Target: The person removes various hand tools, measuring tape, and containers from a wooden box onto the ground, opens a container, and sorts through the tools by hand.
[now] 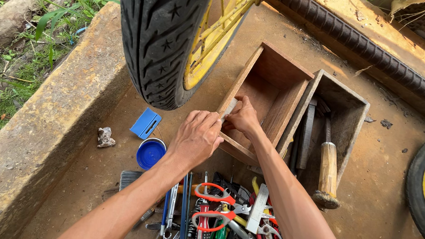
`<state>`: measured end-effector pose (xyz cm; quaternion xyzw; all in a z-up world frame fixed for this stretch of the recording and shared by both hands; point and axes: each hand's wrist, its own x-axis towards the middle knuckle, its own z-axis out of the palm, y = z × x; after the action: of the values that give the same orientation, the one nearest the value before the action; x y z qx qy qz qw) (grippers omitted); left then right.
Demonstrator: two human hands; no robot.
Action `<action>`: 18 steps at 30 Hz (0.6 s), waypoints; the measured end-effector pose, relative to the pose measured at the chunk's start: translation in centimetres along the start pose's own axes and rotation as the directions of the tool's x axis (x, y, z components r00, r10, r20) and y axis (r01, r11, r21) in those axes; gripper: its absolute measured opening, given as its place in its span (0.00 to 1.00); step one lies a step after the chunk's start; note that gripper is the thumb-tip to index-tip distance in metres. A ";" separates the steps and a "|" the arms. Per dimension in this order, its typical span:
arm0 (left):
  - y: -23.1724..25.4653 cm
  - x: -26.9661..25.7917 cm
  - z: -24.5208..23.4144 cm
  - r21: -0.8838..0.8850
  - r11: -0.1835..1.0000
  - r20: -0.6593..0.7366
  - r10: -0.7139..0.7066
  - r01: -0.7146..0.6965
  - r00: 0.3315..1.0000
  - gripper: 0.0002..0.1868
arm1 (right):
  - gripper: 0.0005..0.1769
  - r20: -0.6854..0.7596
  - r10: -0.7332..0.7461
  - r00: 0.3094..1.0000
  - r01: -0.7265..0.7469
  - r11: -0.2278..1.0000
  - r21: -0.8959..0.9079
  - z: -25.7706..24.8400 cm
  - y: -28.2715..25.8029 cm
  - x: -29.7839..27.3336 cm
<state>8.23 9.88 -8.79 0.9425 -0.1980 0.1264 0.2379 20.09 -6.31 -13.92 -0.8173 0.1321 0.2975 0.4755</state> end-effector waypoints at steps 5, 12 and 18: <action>-0.1 0.0 0.2 -0.012 1.000 0.015 -0.010 0.011 1.000 0.21 | 0.39 0.017 0.003 1.000 -0.001 0.994 -0.108 0.3 0.3 0.5; -0.2 0.0 0.3 -0.009 1.000 0.011 -0.013 0.014 1.000 0.22 | 0.38 0.045 0.017 0.999 -0.013 0.996 -0.083 0.2 1.4 1.9; -0.2 -0.2 0.7 -0.008 1.000 0.016 -0.012 0.012 1.000 0.24 | 0.43 0.130 -0.033 0.991 0.030 0.999 0.031 -0.4 2.6 2.4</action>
<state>8.25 9.78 -9.58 0.9436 -0.1949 0.1167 0.2410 20.83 -7.81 -17.04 -0.7911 0.0921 0.3407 0.4996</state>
